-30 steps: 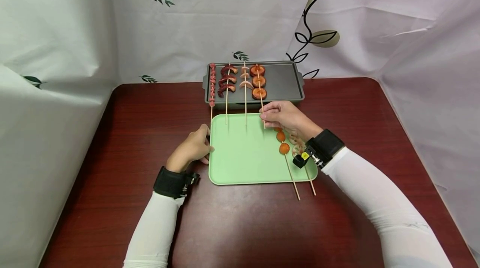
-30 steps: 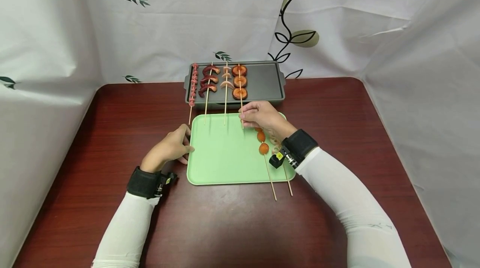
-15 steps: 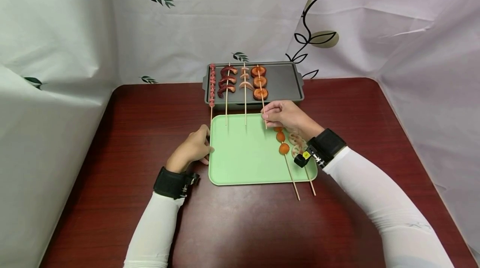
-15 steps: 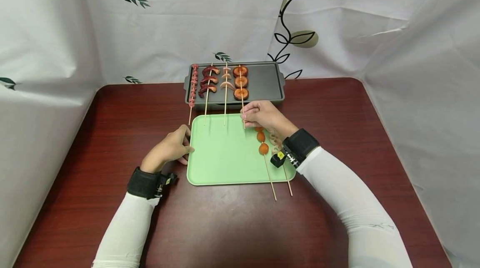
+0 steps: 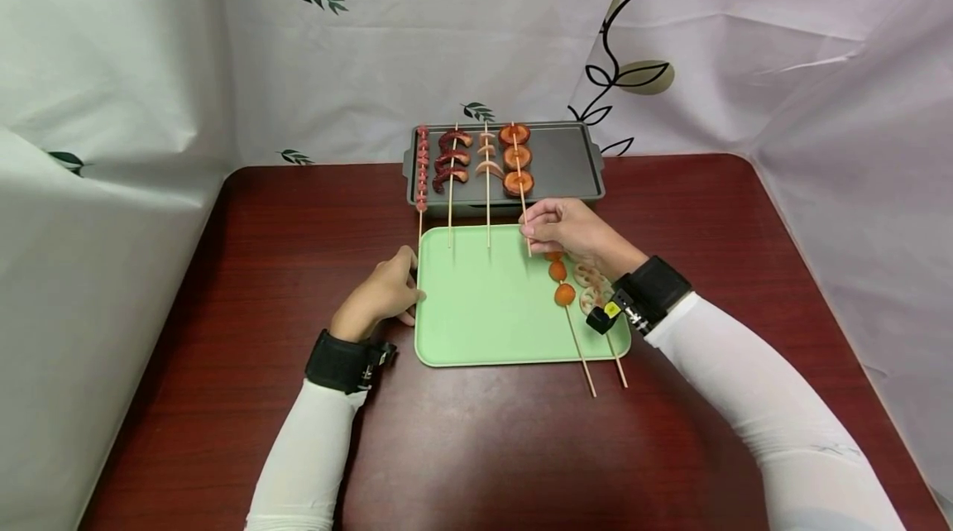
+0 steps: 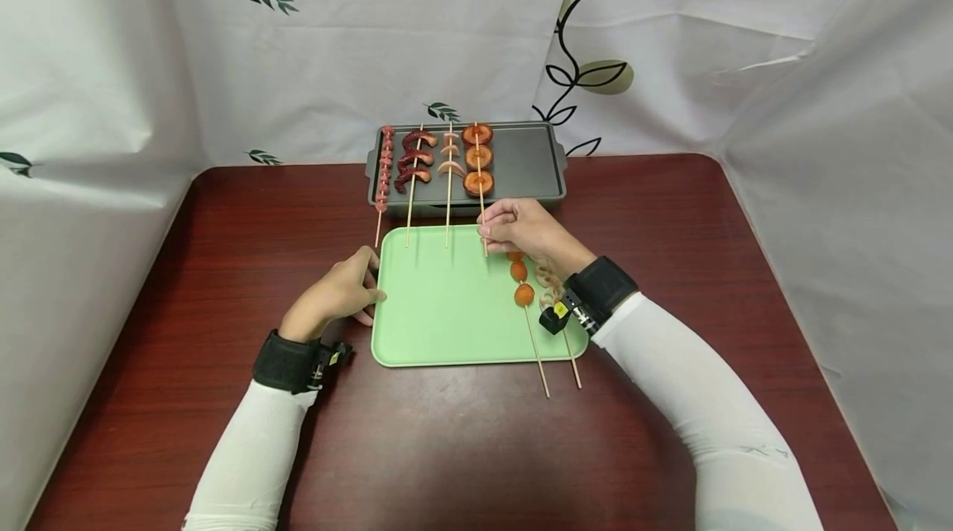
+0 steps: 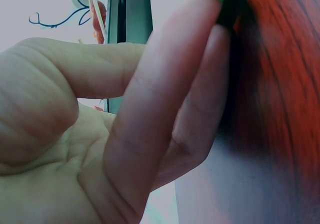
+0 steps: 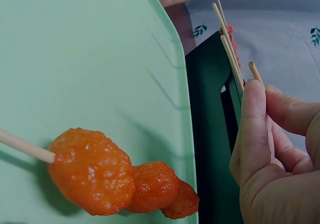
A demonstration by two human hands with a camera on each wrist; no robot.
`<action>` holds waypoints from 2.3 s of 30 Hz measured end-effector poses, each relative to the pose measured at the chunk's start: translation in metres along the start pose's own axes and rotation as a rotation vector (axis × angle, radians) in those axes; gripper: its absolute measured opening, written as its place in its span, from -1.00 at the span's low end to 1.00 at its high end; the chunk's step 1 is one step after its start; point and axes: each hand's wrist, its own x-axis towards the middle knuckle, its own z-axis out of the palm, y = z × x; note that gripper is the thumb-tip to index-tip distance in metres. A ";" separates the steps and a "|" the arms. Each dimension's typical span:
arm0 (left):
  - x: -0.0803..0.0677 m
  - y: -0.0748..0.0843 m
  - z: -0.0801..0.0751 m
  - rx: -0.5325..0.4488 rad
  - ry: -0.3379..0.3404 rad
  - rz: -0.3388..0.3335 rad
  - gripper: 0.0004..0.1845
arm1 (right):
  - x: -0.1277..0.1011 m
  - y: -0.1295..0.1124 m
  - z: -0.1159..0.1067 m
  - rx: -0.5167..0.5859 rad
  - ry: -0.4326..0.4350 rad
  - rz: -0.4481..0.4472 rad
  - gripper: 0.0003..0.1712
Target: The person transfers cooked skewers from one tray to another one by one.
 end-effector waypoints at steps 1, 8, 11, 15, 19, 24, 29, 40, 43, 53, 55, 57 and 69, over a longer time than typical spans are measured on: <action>0.000 0.000 0.000 0.000 0.000 -0.003 -0.55 | -0.001 0.000 0.000 -0.001 -0.003 -0.005 -0.75; 0.000 -0.001 0.000 0.003 0.004 -0.006 -0.51 | -0.009 0.002 0.004 -0.004 -0.017 -0.025 -0.77; 0.001 -0.002 0.000 0.007 0.006 -0.004 -0.50 | -0.011 0.003 0.007 -0.010 -0.026 -0.018 -0.74; 0.001 -0.002 0.001 0.006 0.008 -0.009 -0.50 | -0.016 0.005 0.009 -0.023 -0.038 -0.010 -0.73; 0.000 -0.001 0.001 0.008 0.004 -0.008 -0.50 | -0.024 0.006 0.011 -0.028 -0.063 -0.010 -0.77; -0.001 0.001 0.001 0.010 0.006 -0.008 -0.53 | -0.035 0.007 0.013 -0.030 -0.094 0.009 -0.80; -0.003 0.001 0.000 0.006 0.003 0.001 -0.55 | -0.043 0.011 0.016 -0.032 -0.114 0.013 -0.82; 0.000 0.002 -0.002 0.012 -0.007 -0.004 -0.55 | -0.065 0.024 0.019 -0.072 -0.155 -0.013 -0.84; 0.000 0.001 -0.001 0.007 -0.008 -0.001 -0.56 | -0.071 0.027 0.021 -0.057 -0.161 -0.004 -0.86; 0.000 0.000 0.000 0.002 0.000 -0.006 -0.55 | -0.085 0.035 0.029 -0.078 -0.205 0.004 -0.86; 0.000 0.000 0.000 0.001 0.000 -0.006 -0.54 | -0.087 0.037 0.030 -0.086 -0.208 0.003 -0.86; 0.000 -0.001 0.000 0.002 -0.002 -0.008 -0.53 | -0.089 0.039 0.031 -0.093 -0.204 0.006 -0.84; 0.000 0.001 -0.001 0.009 -0.007 -0.013 -0.56 | -0.101 0.053 0.038 -0.106 -0.167 0.039 -0.85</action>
